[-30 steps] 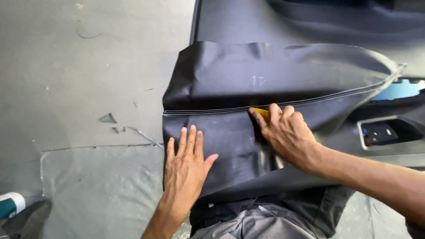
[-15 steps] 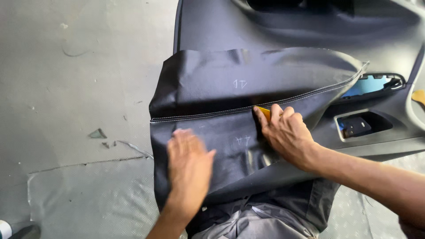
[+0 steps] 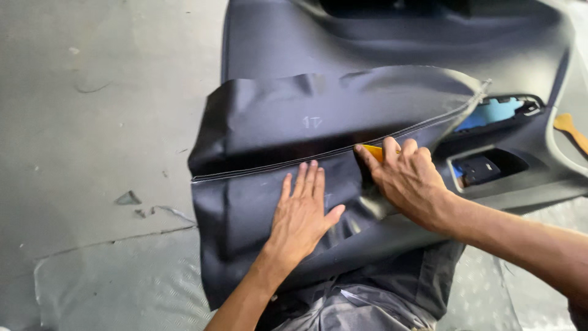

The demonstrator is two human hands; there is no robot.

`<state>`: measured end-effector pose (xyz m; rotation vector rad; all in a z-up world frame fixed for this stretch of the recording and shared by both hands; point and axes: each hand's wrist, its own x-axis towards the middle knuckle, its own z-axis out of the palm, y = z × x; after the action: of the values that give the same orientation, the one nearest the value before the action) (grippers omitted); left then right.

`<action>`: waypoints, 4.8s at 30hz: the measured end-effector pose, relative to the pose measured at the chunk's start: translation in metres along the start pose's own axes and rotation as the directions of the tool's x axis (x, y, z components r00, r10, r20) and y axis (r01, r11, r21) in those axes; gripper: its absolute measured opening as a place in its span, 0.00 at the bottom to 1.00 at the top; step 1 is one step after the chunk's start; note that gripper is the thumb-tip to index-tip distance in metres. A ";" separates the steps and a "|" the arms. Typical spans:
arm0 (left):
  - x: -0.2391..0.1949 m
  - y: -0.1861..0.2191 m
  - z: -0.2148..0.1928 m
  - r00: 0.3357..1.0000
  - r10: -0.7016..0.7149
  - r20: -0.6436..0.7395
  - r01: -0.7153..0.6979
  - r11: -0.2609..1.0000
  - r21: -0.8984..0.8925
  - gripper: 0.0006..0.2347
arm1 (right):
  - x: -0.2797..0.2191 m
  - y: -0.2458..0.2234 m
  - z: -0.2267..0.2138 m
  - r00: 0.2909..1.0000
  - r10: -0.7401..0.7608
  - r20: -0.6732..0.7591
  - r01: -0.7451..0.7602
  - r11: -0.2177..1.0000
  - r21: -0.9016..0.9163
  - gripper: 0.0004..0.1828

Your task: The person fits a black leather car door panel onto a door frame, smoothing the material by hand and using a yellow plastic squeegee to press the edges and seams into place.

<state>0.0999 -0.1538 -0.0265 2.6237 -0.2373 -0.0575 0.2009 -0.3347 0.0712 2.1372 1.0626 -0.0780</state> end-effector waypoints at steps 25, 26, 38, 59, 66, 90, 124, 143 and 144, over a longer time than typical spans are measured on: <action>-0.002 0.006 -0.005 1.000 0.020 -0.006 -0.020 1.000 -0.012 0.40 | -0.050 0.086 0.053 0.951 0.283 0.124 -0.307 0.823 0.478 0.30; -0.003 0.009 -0.005 1.000 0.022 -0.008 -0.022 1.000 0.002 0.41 | -0.053 0.084 0.054 0.945 0.293 0.147 -0.326 0.795 0.511 0.30; 0.047 0.078 0.019 0.985 0.165 -0.044 -0.162 0.985 0.051 0.50 | -0.062 0.010 0.057 0.792 0.598 0.127 -0.460 0.447 0.767 0.28; -0.009 0.065 -0.001 0.993 0.051 -0.105 -0.055 0.998 -0.031 0.43 | -0.057 -0.042 0.022 0.744 0.653 0.142 -0.472 0.361 0.804 0.26; -0.019 0.005 -0.026 0.999 -0.007 -0.045 0.008 1.000 0.015 0.41 | -0.056 -0.068 -0.004 0.885 0.433 0.170 -0.332 0.332 0.883 0.26; -0.056 0.007 -0.044 0.991 0.132 0.029 -0.130 0.990 -0.055 0.34 | -0.043 -0.001 0.035 0.813 0.564 0.144 -0.468 0.486 0.738 0.20; -0.102 0.014 -0.007 0.901 0.323 -0.290 -0.312 0.946 0.085 0.13 | -0.051 -0.043 0.004 0.865 0.498 -0.053 -0.231 0.490 0.841 0.21; -0.040 0.061 -0.023 0.941 0.207 -0.266 -0.243 0.964 -0.109 0.17 | -0.067 -0.018 0.036 0.834 0.551 0.003 -0.236 0.353 0.905 0.19; -0.034 0.063 -0.022 0.940 0.222 -0.258 -0.255 0.962 -0.101 0.16 | -0.067 -0.016 0.036 0.835 0.550 -0.014 -0.209 0.340 0.917 0.18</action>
<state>0.0578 -0.1916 0.0233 2.4198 -0.4472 0.3216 0.1548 -0.3962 0.0593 3.4851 0.6478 -0.0664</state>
